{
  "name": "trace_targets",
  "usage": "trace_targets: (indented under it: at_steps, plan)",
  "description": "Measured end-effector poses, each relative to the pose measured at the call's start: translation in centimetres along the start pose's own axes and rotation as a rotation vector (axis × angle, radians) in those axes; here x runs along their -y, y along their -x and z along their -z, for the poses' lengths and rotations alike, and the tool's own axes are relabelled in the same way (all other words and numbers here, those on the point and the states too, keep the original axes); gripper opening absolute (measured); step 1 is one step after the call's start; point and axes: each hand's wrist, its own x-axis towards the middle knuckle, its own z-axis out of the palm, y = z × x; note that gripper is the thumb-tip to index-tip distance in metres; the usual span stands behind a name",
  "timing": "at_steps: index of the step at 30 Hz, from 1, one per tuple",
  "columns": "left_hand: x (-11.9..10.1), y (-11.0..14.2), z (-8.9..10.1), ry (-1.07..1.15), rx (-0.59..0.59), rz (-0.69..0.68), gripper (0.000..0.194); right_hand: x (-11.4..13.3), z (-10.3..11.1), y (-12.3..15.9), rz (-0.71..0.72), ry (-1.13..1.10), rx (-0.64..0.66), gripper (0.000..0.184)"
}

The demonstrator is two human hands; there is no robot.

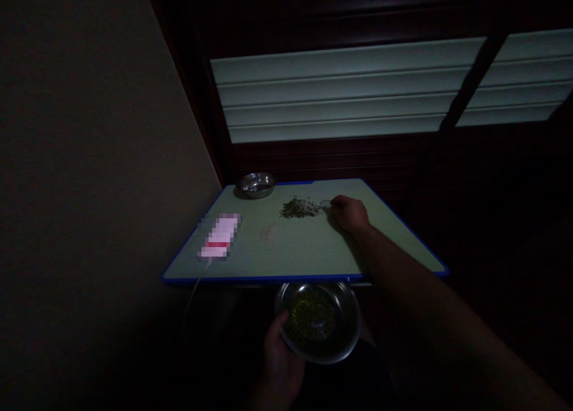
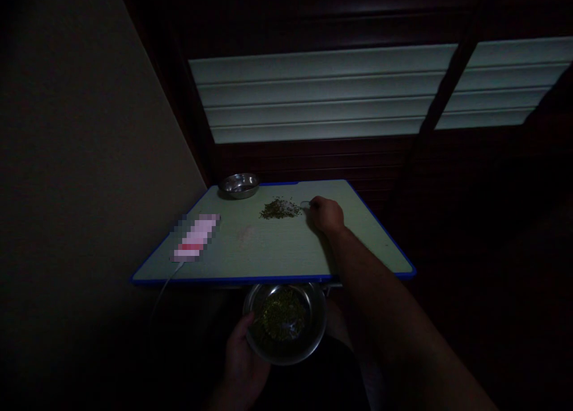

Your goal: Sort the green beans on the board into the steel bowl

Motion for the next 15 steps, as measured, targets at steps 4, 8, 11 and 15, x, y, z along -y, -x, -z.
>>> trace_targets:
  at_steps: [4, 8, 11, 15]
  plan:
    - [-0.03, -0.28, 0.23, 0.001, 0.007, 0.006, 0.018, 0.23, -0.17, 0.25, 0.055, 0.017, -0.004, 0.022]
    - [-0.04, -0.21, 0.14, 0.004, -0.001, -0.002, 0.018, 0.16, -0.13, 0.56, 0.099, 0.000, 0.003, 0.020]
    - [-0.07, -0.05, -0.01, -0.002, 0.013, 0.008, 0.020, 0.20, -0.02, 0.77, 0.126, -0.011, 0.008, 0.017]
    - [-0.08, 0.07, -0.24, 0.006, -0.010, 0.001, 0.021, 0.55, 0.02, 0.99, 0.140, -0.058, 0.047, 0.014]
